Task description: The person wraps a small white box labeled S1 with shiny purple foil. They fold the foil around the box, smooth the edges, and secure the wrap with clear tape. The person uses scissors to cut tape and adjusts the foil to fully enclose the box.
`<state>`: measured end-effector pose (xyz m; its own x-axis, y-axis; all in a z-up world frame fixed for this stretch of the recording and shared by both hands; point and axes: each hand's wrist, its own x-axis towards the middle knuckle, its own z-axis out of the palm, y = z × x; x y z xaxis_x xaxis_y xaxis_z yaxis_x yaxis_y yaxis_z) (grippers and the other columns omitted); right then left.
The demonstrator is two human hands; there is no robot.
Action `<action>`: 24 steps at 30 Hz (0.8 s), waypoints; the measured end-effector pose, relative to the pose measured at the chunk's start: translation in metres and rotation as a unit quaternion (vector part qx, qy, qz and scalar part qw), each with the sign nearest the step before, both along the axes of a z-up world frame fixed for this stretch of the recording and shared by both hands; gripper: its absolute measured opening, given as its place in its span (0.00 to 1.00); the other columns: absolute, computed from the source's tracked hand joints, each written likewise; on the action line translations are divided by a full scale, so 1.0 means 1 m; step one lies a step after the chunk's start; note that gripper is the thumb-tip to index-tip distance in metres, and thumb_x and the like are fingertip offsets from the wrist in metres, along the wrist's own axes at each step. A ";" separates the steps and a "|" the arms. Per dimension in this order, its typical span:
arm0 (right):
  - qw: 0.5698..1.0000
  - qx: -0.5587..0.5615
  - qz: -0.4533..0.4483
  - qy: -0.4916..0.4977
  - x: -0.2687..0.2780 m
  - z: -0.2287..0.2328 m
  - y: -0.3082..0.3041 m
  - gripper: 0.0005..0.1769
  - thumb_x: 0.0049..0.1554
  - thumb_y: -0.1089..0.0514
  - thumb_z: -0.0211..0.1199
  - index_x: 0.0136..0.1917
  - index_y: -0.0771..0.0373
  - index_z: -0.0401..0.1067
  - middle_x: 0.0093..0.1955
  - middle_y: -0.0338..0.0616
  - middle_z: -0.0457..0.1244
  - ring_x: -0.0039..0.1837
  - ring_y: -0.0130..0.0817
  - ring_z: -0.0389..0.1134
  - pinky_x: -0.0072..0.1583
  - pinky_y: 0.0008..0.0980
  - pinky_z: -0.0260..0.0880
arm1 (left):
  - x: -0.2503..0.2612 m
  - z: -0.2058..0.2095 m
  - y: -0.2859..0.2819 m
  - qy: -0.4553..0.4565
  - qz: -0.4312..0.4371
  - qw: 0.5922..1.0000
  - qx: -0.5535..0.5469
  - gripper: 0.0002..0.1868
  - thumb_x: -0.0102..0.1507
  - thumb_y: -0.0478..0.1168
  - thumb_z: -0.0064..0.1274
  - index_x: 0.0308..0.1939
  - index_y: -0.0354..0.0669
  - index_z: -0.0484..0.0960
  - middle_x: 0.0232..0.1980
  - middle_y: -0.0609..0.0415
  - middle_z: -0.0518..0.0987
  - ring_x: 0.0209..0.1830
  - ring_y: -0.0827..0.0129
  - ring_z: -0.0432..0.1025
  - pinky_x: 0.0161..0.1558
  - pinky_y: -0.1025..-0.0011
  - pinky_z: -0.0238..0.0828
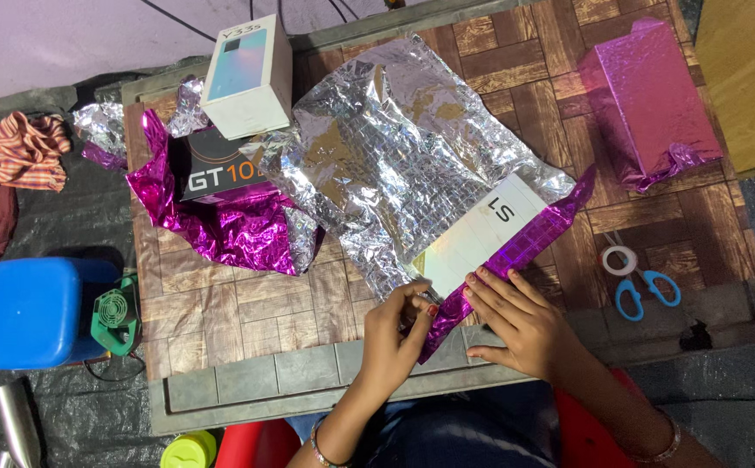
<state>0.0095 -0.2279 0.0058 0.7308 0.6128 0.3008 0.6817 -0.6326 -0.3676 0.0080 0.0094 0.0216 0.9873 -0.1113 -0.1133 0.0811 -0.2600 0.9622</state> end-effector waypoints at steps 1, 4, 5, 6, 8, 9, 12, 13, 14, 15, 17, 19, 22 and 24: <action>1.000 0.001 -0.002 -0.001 -0.001 0.001 0.000 0.45 0.51 0.33 0.66 0.66 0.71 0.68 0.73 0.54 0.59 0.77 0.48 0.56 0.75 0.53 0.50 | 0.001 0.001 -0.002 -0.014 0.001 1.000 0.004 0.17 0.64 0.32 0.56 0.56 0.30 0.79 0.34 0.54 0.84 0.29 0.79 0.77 0.30 0.78 0.71; 1.000 0.005 -0.008 -0.006 -0.001 0.003 0.003 0.44 0.51 0.34 0.67 0.66 0.71 0.68 0.73 0.54 0.60 0.77 0.48 0.56 0.75 0.53 0.51 | 0.006 0.004 -0.008 -0.033 0.000 0.999 0.006 0.18 0.62 0.33 0.60 0.56 0.31 0.79 0.32 0.54 0.83 0.27 0.79 0.75 0.30 0.78 0.70; 1.000 0.006 -0.009 -0.008 -0.001 0.003 0.004 0.44 0.51 0.34 0.67 0.66 0.71 0.68 0.73 0.55 0.60 0.77 0.48 0.57 0.75 0.53 0.51 | 0.007 0.005 -0.010 -0.036 -0.001 0.999 0.006 0.19 0.62 0.33 0.61 0.56 0.32 0.79 0.32 0.54 0.83 0.26 0.79 0.74 0.29 0.77 0.69; 1.000 0.008 -0.011 -0.010 0.000 0.004 0.005 0.44 0.51 0.34 0.67 0.66 0.71 0.68 0.73 0.55 0.60 0.76 0.48 0.57 0.74 0.53 0.51 | 0.009 0.005 -0.012 -0.040 0.000 0.999 0.011 0.19 0.61 0.33 0.62 0.56 0.32 0.80 0.31 0.54 0.83 0.26 0.79 0.74 0.28 0.78 0.69; 1.000 0.006 -0.016 -0.013 0.000 0.006 0.006 0.43 0.51 0.34 0.67 0.65 0.71 0.69 0.72 0.55 0.60 0.76 0.48 0.57 0.74 0.53 0.51 | 0.012 0.005 -0.014 -0.048 0.000 0.999 0.023 0.20 0.60 0.33 0.63 0.55 0.33 0.80 0.30 0.55 0.82 0.24 0.80 0.73 0.27 0.78 0.68; 1.000 0.005 -0.018 -0.014 0.000 0.007 0.007 0.43 0.51 0.35 0.67 0.65 0.71 0.69 0.72 0.54 0.60 0.76 0.48 0.57 0.74 0.53 0.51 | 0.013 0.005 -0.015 -0.037 0.001 0.999 0.021 0.20 0.60 0.33 0.63 0.55 0.33 0.80 0.29 0.55 0.82 0.23 0.80 0.72 0.26 0.78 0.67; 0.999 -0.011 -0.032 -0.027 0.000 0.011 0.010 0.41 0.51 0.35 0.68 0.64 0.70 0.70 0.71 0.52 0.61 0.75 0.47 0.59 0.75 0.53 0.51 | 0.014 0.002 -0.015 -0.017 0.003 1.000 0.022 0.20 0.59 0.33 0.62 0.55 0.34 0.79 0.28 0.56 0.82 0.21 0.81 0.71 0.24 0.78 0.65; 0.999 -0.013 -0.040 -0.032 0.000 0.012 0.011 0.40 0.51 0.36 0.68 0.64 0.69 0.71 0.71 0.51 0.62 0.75 0.47 0.59 0.75 0.53 0.52 | 0.014 0.002 -0.015 -0.020 0.003 0.999 0.024 0.20 0.59 0.32 0.62 0.55 0.33 0.79 0.28 0.56 0.82 0.21 0.81 0.70 0.24 0.79 0.65; 0.998 -0.015 -0.048 -0.037 0.000 0.014 0.013 0.39 0.51 0.36 0.68 0.64 0.69 0.71 0.71 0.50 0.63 0.74 0.47 0.60 0.74 0.52 0.52 | 0.014 0.001 -0.015 -0.025 0.002 0.999 0.026 0.20 0.59 0.32 0.62 0.55 0.33 0.79 0.28 0.56 0.82 0.21 0.81 0.70 0.24 0.79 0.65; 0.997 -0.017 -0.056 -0.043 0.001 0.016 0.014 0.39 0.51 0.37 0.68 0.64 0.68 0.72 0.70 0.49 0.63 0.74 0.46 0.60 0.74 0.52 0.52 | 0.014 0.000 -0.015 -0.026 0.000 0.999 0.022 0.20 0.59 0.32 0.62 0.55 0.33 0.79 0.28 0.56 0.82 0.21 0.81 0.70 0.24 0.79 0.65; 0.996 -0.034 -0.070 -0.043 0.000 0.019 0.017 0.37 0.51 0.37 0.68 0.62 0.67 0.73 0.69 0.48 0.64 0.73 0.46 0.62 0.74 0.51 0.53 | 0.015 -0.002 -0.015 -0.027 -0.003 1.000 0.012 0.20 0.60 0.32 0.62 0.55 0.33 0.79 0.27 0.56 0.82 0.22 0.81 0.71 0.25 0.79 0.66; 0.995 -0.045 -0.079 -0.047 0.000 0.023 0.021 0.35 0.52 0.37 0.68 0.61 0.67 0.74 0.68 0.47 0.65 0.73 0.45 0.63 0.74 0.51 0.54 | 0.015 -0.003 -0.016 -0.027 -0.002 1.000 0.007 0.20 0.60 0.33 0.63 0.55 0.33 0.79 0.27 0.56 0.81 0.22 0.81 0.71 0.25 0.79 0.66; 0.993 -0.056 -0.092 -0.057 0.001 0.028 0.025 0.33 0.52 0.38 0.68 0.59 0.67 0.75 0.66 0.47 0.67 0.72 0.44 0.63 0.74 0.49 0.55 | 0.015 -0.003 -0.016 -0.026 -0.002 1.000 0.004 0.20 0.61 0.33 0.62 0.55 0.33 0.78 0.27 0.56 0.80 0.22 0.82 0.71 0.25 0.79 0.66; 0.990 -0.070 -0.105 -0.061 0.000 0.033 0.028 0.33 0.53 0.38 0.68 0.59 0.67 0.76 0.64 0.48 0.68 0.72 0.43 0.64 0.73 0.47 0.55 | 0.016 -0.002 -0.015 -0.027 -0.002 1.000 0.004 0.19 0.61 0.33 0.62 0.55 0.33 0.78 0.27 0.56 0.80 0.22 0.82 0.71 0.25 0.79 0.66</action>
